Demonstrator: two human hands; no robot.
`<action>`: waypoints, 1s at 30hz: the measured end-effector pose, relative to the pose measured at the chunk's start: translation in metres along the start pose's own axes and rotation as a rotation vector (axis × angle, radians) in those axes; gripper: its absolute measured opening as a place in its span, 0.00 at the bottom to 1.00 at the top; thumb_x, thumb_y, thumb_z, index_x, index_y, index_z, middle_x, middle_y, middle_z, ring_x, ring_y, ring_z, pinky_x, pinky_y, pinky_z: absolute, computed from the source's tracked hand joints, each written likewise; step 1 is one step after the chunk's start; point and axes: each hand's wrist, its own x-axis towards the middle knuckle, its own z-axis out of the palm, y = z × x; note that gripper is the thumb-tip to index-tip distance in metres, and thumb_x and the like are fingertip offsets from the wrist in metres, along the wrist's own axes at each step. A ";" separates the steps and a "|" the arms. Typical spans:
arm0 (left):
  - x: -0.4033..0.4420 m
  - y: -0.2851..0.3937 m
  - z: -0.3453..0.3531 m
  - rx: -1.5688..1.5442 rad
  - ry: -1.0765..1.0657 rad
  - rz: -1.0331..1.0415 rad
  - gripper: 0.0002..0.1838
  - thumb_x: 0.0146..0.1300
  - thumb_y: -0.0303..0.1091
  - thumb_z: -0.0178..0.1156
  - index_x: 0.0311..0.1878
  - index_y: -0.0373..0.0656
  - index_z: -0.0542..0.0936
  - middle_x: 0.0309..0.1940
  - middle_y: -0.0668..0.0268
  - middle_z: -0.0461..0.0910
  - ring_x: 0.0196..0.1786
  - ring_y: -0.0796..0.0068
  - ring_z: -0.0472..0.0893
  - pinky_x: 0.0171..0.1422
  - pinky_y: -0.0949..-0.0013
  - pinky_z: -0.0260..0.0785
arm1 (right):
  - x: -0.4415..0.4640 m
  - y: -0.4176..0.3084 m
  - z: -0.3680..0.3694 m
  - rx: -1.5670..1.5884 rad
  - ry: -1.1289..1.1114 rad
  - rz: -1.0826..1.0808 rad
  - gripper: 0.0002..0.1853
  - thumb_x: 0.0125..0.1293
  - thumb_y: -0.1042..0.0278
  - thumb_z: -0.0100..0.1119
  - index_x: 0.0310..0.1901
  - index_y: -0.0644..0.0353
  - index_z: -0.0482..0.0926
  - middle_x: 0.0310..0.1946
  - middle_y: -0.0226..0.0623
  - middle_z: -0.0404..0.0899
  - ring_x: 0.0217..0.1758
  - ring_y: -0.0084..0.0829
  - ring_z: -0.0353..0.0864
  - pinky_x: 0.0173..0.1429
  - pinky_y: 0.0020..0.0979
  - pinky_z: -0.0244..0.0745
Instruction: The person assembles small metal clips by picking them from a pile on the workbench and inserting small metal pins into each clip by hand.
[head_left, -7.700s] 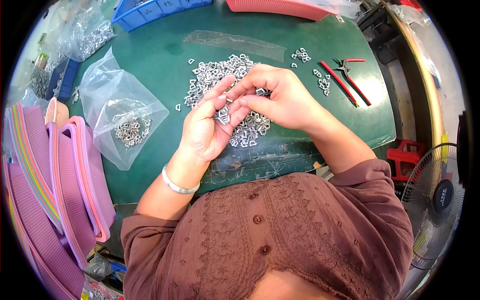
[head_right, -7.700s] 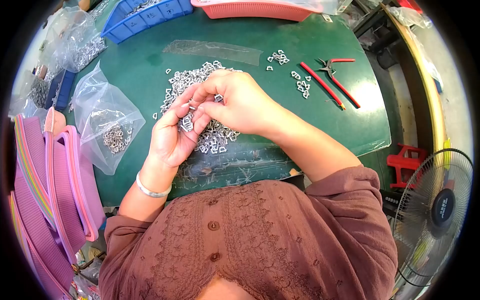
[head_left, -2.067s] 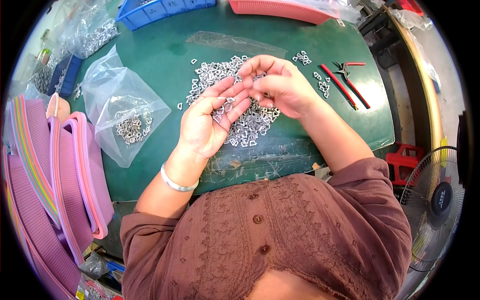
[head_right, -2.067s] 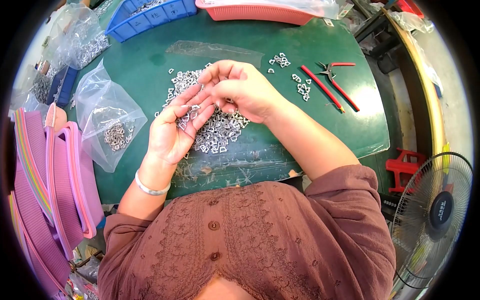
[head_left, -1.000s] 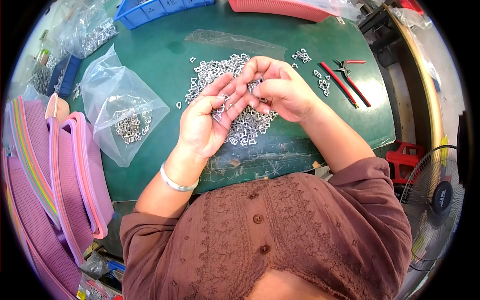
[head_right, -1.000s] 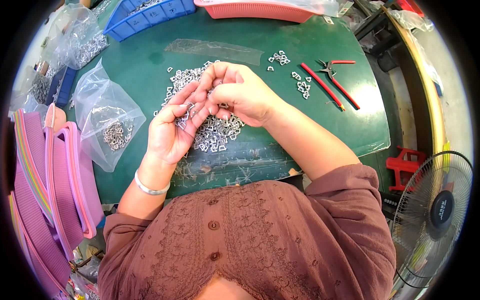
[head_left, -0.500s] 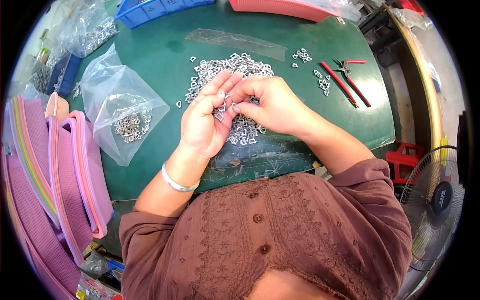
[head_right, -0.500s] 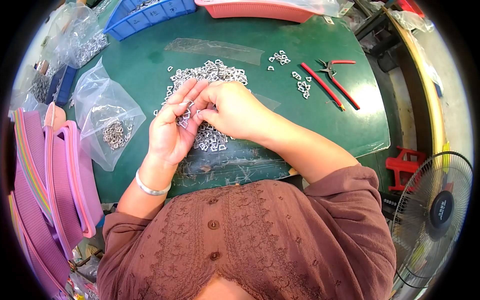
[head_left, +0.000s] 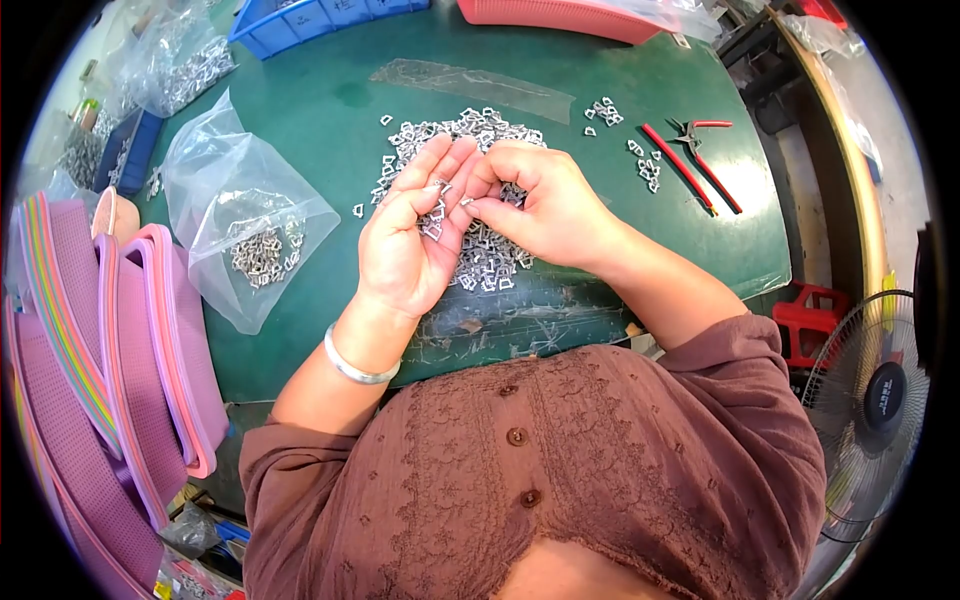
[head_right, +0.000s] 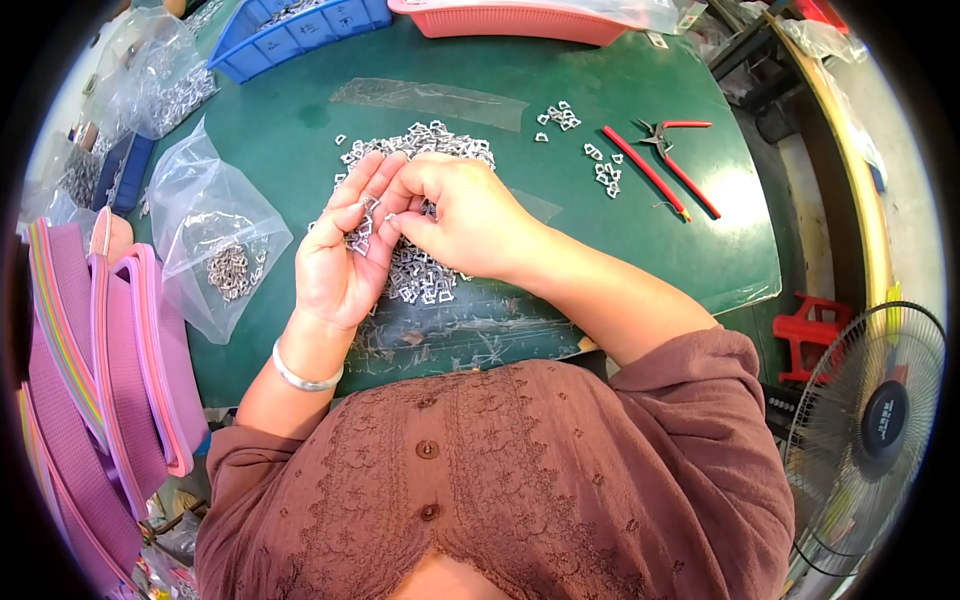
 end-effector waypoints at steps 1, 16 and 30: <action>0.000 0.000 0.000 -0.002 0.000 0.000 0.28 0.59 0.22 0.42 0.65 0.33 0.57 0.62 0.52 0.63 0.64 0.61 0.66 0.62 0.65 0.65 | 0.000 0.000 0.000 0.002 0.001 -0.007 0.04 0.51 0.79 0.60 0.31 0.63 0.79 0.27 0.37 0.77 0.29 0.28 0.79 0.35 0.28 0.74; 0.000 0.001 -0.001 -0.135 -0.061 -0.058 0.24 0.61 0.27 0.42 0.61 0.31 0.61 0.58 0.49 0.65 0.59 0.59 0.70 0.68 0.55 0.61 | 0.007 0.005 -0.015 1.076 -0.010 0.403 0.04 0.55 0.82 0.52 0.31 0.64 0.70 0.29 0.40 0.77 0.28 0.24 0.78 0.24 0.17 0.64; -0.004 -0.003 0.001 -0.061 -0.033 -0.070 0.25 0.63 0.31 0.41 0.64 0.34 0.61 0.60 0.54 0.65 0.60 0.62 0.68 0.66 0.61 0.60 | 0.000 0.005 0.006 0.011 0.061 0.000 0.06 0.50 0.77 0.61 0.33 0.61 0.81 0.28 0.40 0.78 0.32 0.35 0.79 0.39 0.31 0.75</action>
